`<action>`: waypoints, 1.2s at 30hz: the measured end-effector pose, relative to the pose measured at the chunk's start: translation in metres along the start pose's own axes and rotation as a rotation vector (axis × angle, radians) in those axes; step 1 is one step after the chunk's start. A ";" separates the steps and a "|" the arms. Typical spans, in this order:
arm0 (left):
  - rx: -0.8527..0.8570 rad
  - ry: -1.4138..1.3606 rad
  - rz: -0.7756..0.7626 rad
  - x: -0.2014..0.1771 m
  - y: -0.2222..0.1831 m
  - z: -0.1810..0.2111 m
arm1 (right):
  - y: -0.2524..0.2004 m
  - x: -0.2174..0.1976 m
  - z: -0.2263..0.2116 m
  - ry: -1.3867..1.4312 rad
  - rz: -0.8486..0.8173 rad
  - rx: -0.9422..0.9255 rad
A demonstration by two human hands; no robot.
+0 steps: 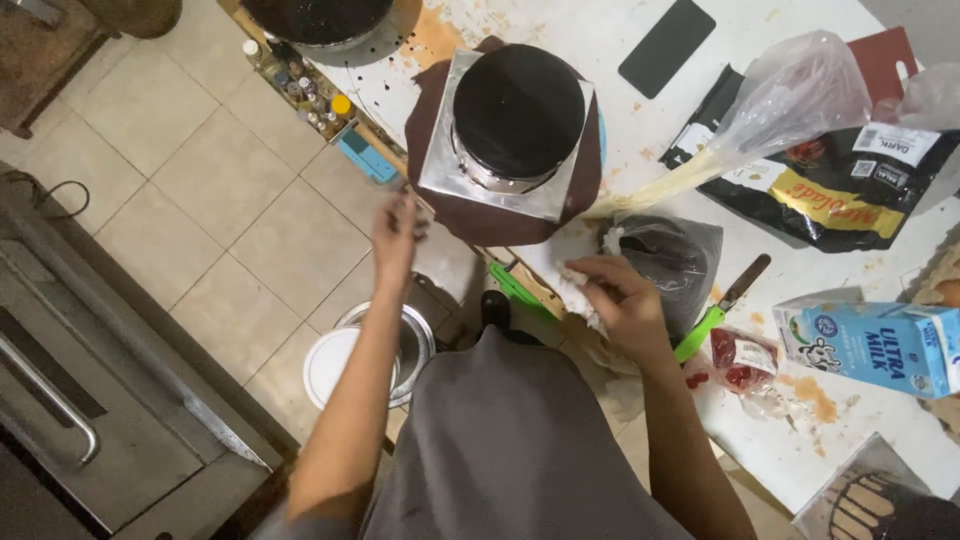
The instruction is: Smoothing chocolate glaze on a cake using a knife and cleaning the cake board with a cloth.
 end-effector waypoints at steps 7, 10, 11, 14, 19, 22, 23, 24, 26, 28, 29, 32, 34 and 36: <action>-0.264 -0.001 -0.447 0.031 -0.032 -0.022 | 0.011 -0.010 0.008 -0.018 0.098 -0.023; -0.267 -0.049 -0.346 0.026 -0.019 -0.004 | 0.016 -0.014 -0.010 -0.074 0.118 -0.031; -0.245 -0.040 -0.274 0.024 -0.013 0.003 | 0.017 -0.015 -0.019 -0.131 0.142 -0.027; -0.133 -0.098 -0.060 0.015 0.026 -0.021 | 0.026 -0.028 -0.010 -0.284 0.192 -0.081; -0.121 -0.100 -0.135 0.029 -0.001 0.015 | 0.044 -0.031 -0.011 -0.468 0.233 -0.227; -0.103 -0.110 -0.151 0.035 -0.005 0.024 | 0.055 -0.026 0.006 -0.493 0.248 -0.299; -0.096 -0.110 -0.136 0.036 -0.005 0.027 | 0.059 -0.023 0.013 -0.474 0.249 -0.329; -0.096 -0.111 -0.135 0.036 -0.001 0.026 | 0.055 -0.014 0.012 -0.474 0.248 -0.329; -0.063 -0.095 -0.124 0.035 0.010 0.028 | 0.052 0.007 0.009 -0.379 0.181 -0.220; -0.020 -0.085 -0.104 0.038 0.020 0.026 | 0.050 0.018 0.000 -0.385 0.173 -0.211; 0.021 -0.072 -0.080 0.038 0.025 0.025 | 0.049 0.024 -0.005 -0.390 0.161 -0.201; 0.067 0.015 -0.058 0.040 0.036 0.027 | 0.051 0.021 -0.004 -0.443 0.168 -0.204; 0.075 0.049 -0.053 0.041 0.042 0.024 | 0.054 0.013 0.009 -0.476 0.183 -0.187; 0.082 0.086 -0.054 0.043 0.044 0.024 | 0.058 0.003 0.020 -0.512 0.202 -0.165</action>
Point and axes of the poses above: each hand's wrist, its own y-axis towards the middle knuckle, its own x-axis out of the palm, z = x × y, the point moved 1 cm from there along y, towards the middle knuckle, and after that the axes turned 8 degrees about z, right-handed, at the moved point
